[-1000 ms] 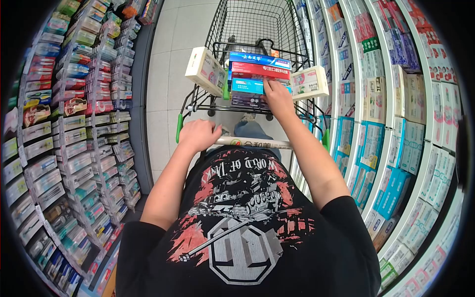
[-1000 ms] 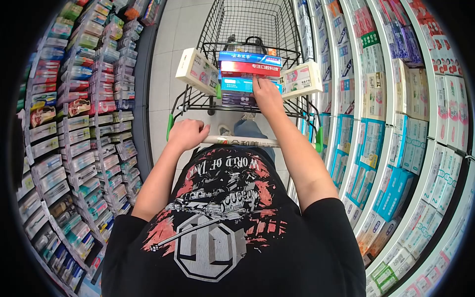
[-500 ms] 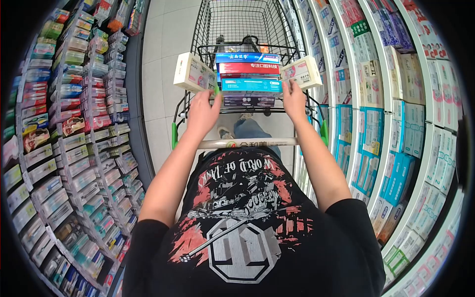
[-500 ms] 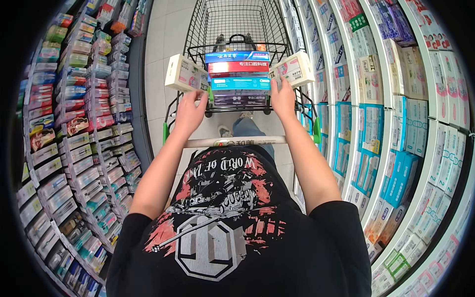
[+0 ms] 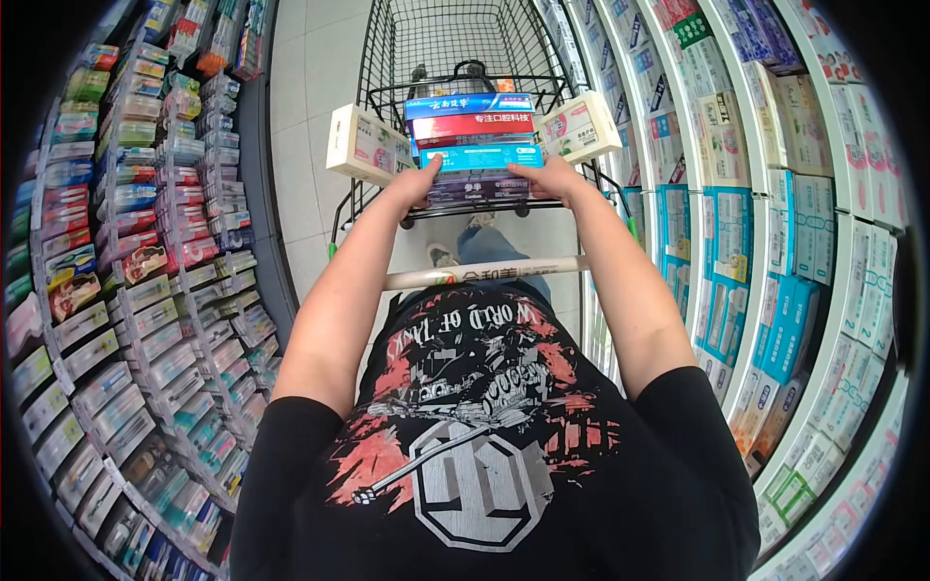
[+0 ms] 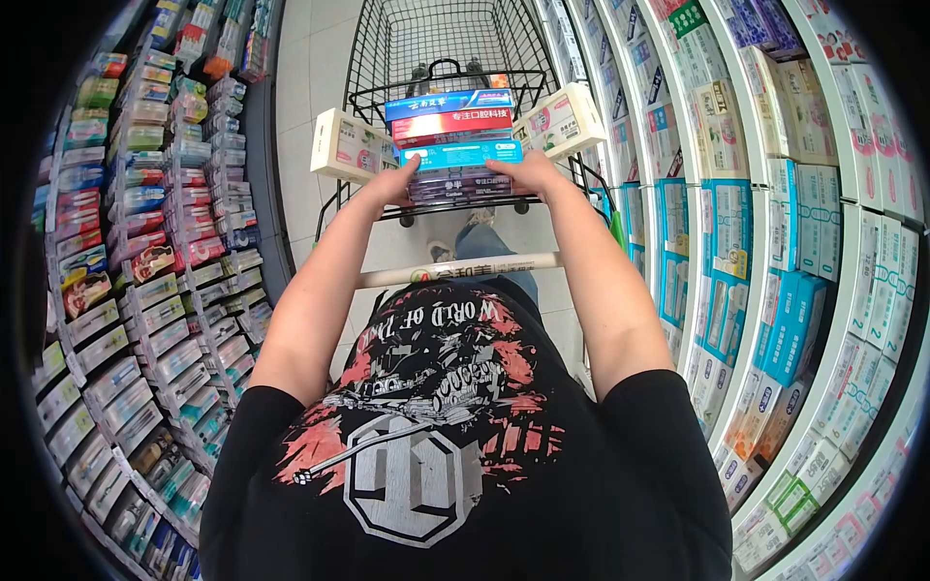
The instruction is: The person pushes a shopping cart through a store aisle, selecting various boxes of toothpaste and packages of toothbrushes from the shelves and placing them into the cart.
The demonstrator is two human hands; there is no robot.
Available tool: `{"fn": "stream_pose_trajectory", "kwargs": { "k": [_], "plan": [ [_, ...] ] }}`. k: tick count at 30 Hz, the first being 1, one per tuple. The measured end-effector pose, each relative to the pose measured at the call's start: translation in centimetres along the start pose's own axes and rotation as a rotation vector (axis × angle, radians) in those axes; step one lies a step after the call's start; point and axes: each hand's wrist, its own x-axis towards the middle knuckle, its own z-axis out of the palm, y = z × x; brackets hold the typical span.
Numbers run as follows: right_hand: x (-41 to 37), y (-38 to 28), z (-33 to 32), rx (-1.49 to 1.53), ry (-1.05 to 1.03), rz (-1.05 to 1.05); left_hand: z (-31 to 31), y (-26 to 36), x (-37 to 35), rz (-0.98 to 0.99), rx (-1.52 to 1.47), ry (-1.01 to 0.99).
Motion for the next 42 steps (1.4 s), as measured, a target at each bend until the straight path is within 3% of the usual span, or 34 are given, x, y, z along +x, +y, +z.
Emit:
{"fn": "stream_pose_trajectory", "kwargs": {
  "k": [3, 8, 11, 15, 16, 17, 18, 20, 22, 23, 25, 27, 29, 32, 34, 36, 39, 42],
  "plan": [
    [0.4, -0.1, 0.3, -0.038, -0.003, -0.024, 0.0, -0.3, 0.3, 0.014, -0.012, -0.026],
    [2.3, 0.6, -0.2, -0.361, 0.042, -0.039, -0.5, -0.6, 0.2, 0.029, 0.025, -0.060],
    [2.3, 0.9, 0.2, -0.277, 0.065, -0.003, -0.8, -0.6, 0.6, 0.007, 0.202, -0.064],
    [1.3, 0.5, -0.2, -0.490, 0.063, -0.050, -1.0, -0.8, -0.6, 0.107, 0.394, 0.098],
    [0.6, 1.1, 0.0, -0.583, 0.190, -0.200, -1.3, -0.2, -2.1, 0.140, 0.475, 0.132],
    [-0.3, 1.2, 0.3, -0.538, 0.260, -0.212, -1.7, 0.2, -4.0, 0.138, 0.498, 0.140],
    [-3.3, -0.4, 0.4, -0.533, 0.317, -0.156, -1.3, -1.7, -3.9, 0.245, 0.485, 0.319],
    [-5.4, 1.3, 0.3, -0.355, 0.512, -0.308, -0.8, 0.1, -10.6, 0.320, 0.387, 0.365],
    [-9.0, 2.3, -0.8, -0.174, 0.656, -0.476, 0.0, -2.0, -13.3, 0.518, 0.342, 0.482],
    [-9.9, 3.9, -2.0, -0.311, 0.819, -0.614, 0.2, -3.5, -14.6, 0.557, 0.515, 0.564],
    [-13.4, 5.0, -4.4, -0.359, 0.984, -0.661, 0.7, -5.6, -16.4, 0.655, 0.585, 0.579],
    [-15.9, 6.6, -7.3, -0.378, 1.092, -0.654, 1.2, -7.4, -16.8, 0.705, 0.660, 0.538],
    [-18.9, 8.0, -10.2, -0.403, 1.212, -0.612, 1.8, -8.8, -16.3, 0.470, 0.733, 0.412],
    [-23.4, 10.2, -15.3, -0.517, 1.438, -0.565, 1.9, -9.8, -15.2, 0.613, 0.875, 0.490],
    [-26.6, 11.9, -18.4, -0.695, 1.614, -0.553, 1.8, -9.8, -15.1, 0.588, 0.906, 0.471],
    [-29.8, 13.0, -20.5, -0.718, 1.616, -0.367, 2.0, -7.8, -16.3, 0.439, 0.950, 0.389],
    [-33.3, 14.5, -21.9, -0.834, 1.692, -0.255, 1.8, -6.6, -16.7, 0.335, 0.975, 0.303],
    [-34.8, 16.1, -21.8, -0.868, 1.739, -0.166, 1.9, -5.9, -17.1, 0.317, 0.953, 0.279]
  ]
}}
